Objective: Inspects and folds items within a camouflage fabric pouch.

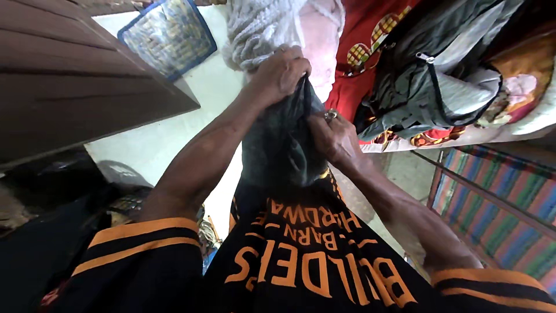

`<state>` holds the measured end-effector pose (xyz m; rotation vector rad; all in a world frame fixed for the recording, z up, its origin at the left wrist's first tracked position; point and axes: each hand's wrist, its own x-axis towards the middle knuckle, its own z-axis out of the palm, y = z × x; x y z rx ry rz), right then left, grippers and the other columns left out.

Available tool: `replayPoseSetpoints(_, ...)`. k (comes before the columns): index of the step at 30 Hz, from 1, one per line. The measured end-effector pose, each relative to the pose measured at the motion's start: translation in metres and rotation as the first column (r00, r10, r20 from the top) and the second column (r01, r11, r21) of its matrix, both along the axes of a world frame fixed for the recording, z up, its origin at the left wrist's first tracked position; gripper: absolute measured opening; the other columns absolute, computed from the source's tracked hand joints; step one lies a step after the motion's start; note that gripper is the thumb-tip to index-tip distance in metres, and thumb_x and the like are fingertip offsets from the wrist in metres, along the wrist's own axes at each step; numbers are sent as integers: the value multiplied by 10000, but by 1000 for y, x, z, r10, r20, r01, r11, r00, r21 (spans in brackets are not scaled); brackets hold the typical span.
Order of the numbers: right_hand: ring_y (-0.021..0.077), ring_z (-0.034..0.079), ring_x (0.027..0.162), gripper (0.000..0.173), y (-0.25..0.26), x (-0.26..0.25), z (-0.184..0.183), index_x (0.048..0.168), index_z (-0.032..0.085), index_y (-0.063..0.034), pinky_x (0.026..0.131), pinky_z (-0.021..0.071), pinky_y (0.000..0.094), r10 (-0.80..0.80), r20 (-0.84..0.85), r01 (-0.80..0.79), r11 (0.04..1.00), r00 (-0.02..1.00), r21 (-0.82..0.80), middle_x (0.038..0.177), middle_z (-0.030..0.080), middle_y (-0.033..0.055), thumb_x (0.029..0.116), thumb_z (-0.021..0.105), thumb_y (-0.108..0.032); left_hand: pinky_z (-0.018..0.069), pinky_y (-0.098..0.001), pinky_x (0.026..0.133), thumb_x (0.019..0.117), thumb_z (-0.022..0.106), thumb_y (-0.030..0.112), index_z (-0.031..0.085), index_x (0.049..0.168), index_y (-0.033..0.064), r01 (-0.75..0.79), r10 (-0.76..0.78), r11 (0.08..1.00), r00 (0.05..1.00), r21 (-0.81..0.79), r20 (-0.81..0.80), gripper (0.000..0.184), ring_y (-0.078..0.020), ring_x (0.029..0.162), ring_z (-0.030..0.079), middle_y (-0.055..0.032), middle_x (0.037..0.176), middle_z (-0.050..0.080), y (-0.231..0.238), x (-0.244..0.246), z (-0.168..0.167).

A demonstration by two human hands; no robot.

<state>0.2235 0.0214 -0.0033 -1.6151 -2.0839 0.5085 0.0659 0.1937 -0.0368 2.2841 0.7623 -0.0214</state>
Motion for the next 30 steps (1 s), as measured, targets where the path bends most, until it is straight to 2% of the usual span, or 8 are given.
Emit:
replayPoseSetpoints(7,308,736,950,145,2,9,3,1055,732,-20,807,606,417,-140,-47,137,988,989,-76,1010,745,171,997,617,-89,473,-562,1022,1047,459,112,703,1180,49,-112,110,993,993,-42,-47,285,-414,1175,612,-219,1209,646,8,19,-12)
replayPoseSetpoints(12,289,712,1017,289,-54,-3,39,1177,677,6,866,600,454,-311,-147,272,933,939,-236,1144,709,193,982,673,-208,439,-488,1111,1036,553,206,653,1260,7,-511,507,860,852,-7,127,316,-344,1283,571,-200,1303,643,-70,-28,41)
replayPoseSetpoints(15,215,719,991,235,-88,-26,43,1090,746,-94,859,602,354,-219,-243,165,961,945,-224,1066,744,123,958,702,-284,553,-477,950,934,717,177,675,1147,-33,-625,624,780,774,-33,109,302,-322,1071,671,-197,1123,692,-153,-53,69)
replayPoseSetpoints(18,299,725,1062,315,-89,-39,25,1247,724,-95,799,625,458,-123,-81,81,913,989,-399,1258,707,141,955,660,-196,560,-559,902,740,750,13,650,1230,-29,-619,616,785,785,-31,-58,501,-400,1096,661,-232,1191,665,-192,-53,49)
replayPoseSetpoints(23,350,685,1169,427,-94,-45,21,1413,609,-81,869,604,498,-28,-30,11,881,999,-474,1422,615,165,1001,586,-193,587,-427,840,947,702,65,664,1112,-30,-729,758,618,652,-295,-21,195,-259,930,703,-172,1054,702,-179,-52,55)
replayPoseSetpoints(26,374,691,1103,328,-83,-51,13,1297,674,-89,778,604,506,12,-18,-18,905,1000,-425,1330,652,187,995,578,-172,582,-252,644,926,738,136,642,1019,59,-685,859,454,506,-569,77,154,-78,704,647,-22,855,666,-180,-52,73)
replayPoseSetpoints(28,410,700,957,190,-61,-63,11,1056,730,-27,662,575,533,6,-18,-13,903,1000,-429,1086,705,219,903,679,-127,579,-218,634,899,739,71,644,976,19,-600,814,559,527,-572,243,133,-53,691,638,-18,836,659,-186,-46,77)
replayPoseSetpoints(30,420,704,930,211,-32,-75,3,1014,732,21,664,564,546,3,37,16,864,999,-503,1007,713,240,876,743,-137,564,-199,639,912,731,68,645,965,-8,-577,760,639,577,-509,300,127,-52,698,628,-40,838,653,-186,-43,74)
